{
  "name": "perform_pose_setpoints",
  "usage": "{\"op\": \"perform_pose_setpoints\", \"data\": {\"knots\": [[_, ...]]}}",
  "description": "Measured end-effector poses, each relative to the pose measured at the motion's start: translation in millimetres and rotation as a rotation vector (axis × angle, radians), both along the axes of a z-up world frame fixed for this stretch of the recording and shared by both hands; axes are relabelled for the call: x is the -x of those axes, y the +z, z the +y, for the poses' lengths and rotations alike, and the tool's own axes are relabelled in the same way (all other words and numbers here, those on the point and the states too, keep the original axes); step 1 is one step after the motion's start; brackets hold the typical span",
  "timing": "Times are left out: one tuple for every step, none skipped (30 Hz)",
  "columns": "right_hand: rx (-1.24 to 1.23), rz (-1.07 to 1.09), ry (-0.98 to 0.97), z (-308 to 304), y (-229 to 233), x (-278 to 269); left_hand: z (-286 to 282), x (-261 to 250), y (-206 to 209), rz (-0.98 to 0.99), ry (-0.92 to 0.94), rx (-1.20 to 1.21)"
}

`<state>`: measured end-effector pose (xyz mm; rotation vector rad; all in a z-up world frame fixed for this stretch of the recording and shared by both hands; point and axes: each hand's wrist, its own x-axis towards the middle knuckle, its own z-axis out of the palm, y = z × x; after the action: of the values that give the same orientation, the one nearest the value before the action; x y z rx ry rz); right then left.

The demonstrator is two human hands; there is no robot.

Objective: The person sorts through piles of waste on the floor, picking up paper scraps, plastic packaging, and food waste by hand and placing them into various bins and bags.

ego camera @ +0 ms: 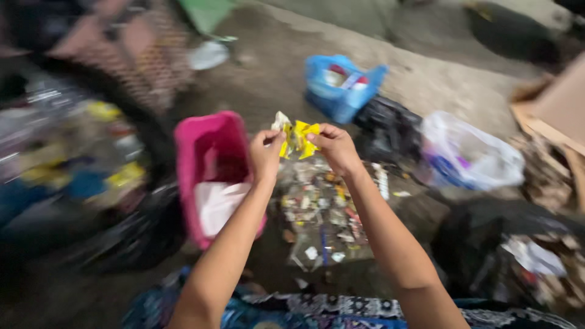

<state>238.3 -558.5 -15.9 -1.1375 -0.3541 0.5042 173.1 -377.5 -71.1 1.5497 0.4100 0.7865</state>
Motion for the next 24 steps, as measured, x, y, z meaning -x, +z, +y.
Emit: {"op": "perform_pose_setpoints", "data": {"knots": [[0.019, -0.103, 0.017, 29.4, 4.9, 12.9, 17.9, 19.6, 17.0, -0.022, 0.061, -0.041], [0.034, -0.206, 0.034, 59.5, 9.7, 26.3, 34.9, 38.1, 31.7, -0.043, 0.122, -0.082], [0.024, -0.197, 0.045, 91.4, 15.9, 38.3, 53.9, 56.1, 43.8, -0.066, 0.188, -0.124], [0.015, -0.187, 0.057, 123.6, 22.6, 50.1, 71.7, 74.1, 52.9, -0.091, 0.243, -0.056], [0.009, -0.175, 0.061, 153.3, 29.5, 62.5, 85.9, 90.4, 60.0, -0.116, 0.291, 0.013], [0.013, -0.244, 0.069, 185.1, 35.1, 75.1, 101.2, 106.2, 65.1, -0.145, 0.337, 0.081], [0.018, -0.313, 0.065, 215.7, 38.2, 87.3, 117.6, 124.4, 66.4, -0.183, 0.451, 0.063], [0.021, -0.382, 0.061, 248.0, 39.7, 98.9, 135.7, 146.2, 65.4, -0.221, 0.565, 0.045], [0.004, -0.352, 0.068, 280.8, 38.5, 112.0, 149.6, 166.0, 62.9, -0.254, 0.668, 0.028], [-0.012, -0.322, 0.074, 313.1, 37.0, 123.2, 161.5, 183.5, 60.5, -0.299, 0.726, 0.071], [0.005, -0.386, 0.129, 338.7, 35.6, 130.4, 169.8, 199.5, 58.2, -0.341, 0.777, 0.115], [0.022, -0.449, 0.183, 360.7, 34.8, 135.8, 175.9, 209.4, 57.7, -0.383, 0.827, 0.159], [0.044, -0.503, 0.234, 369.5, 30.4, 141.9, 178.5, 212.7, 58.3, -0.365, 0.829, 0.09], [0.055, -0.645, 0.135, 371.9, 28.1, 145.2, 181.8, 210.1, 61.8, -0.347, 0.829, 0.02], [0.069, -0.794, 0.027, 370.8, 31.2, 142.3, 181.5, 205.6, 65.8, -0.337, 0.82, -0.045], [0.084, -0.944, -0.081, 366.2, 35.3, 141.1, 177.4, 206.6, 68.1, -0.335, 0.743, -0.028], [0.081, -0.784, 0.024, 357.3, 42.7, 137.6, 174.0, 199.4, 74.1, -0.349, 0.66, -0.012], [0.077, -0.623, 0.128, 344.1, 48.0, 137.1, 169.2, 190.8, 79.7, -0.364, 0.578, 0.003], [0.078, -0.453, 0.227, 326.7, 50.8, 137.1, 159.7, 183.1, 81.6, -0.322, 0.52, 0.002], [0.105, -0.524, 0.202, 307.5, 54.9, 131.6, 148.8, 173.6, 82.4, -0.281, 0.461, -0.001], [0.134, -0.586, 0.168, 282.4, 56.6, 124.6, 135.4, 165.6, 80.8, -0.234, 0.393, -0.006], [0.165, -0.648, 0.135, 256.4, 57.1, 115.1, 120.5, 157.0, 78.0, -0.187, 0.308, -0.061], [0.158, -0.539, 0.114, 228.7, 56.4, 102.5, 102.9, 145.9, 74.5, -0.143, 0.209, -0.119], [0.146, -0.43, 0.092, 200.1, 53.2, 88.1, 85.2, 134.4, 69.6, -0.102, 0.11, -0.177]]}}
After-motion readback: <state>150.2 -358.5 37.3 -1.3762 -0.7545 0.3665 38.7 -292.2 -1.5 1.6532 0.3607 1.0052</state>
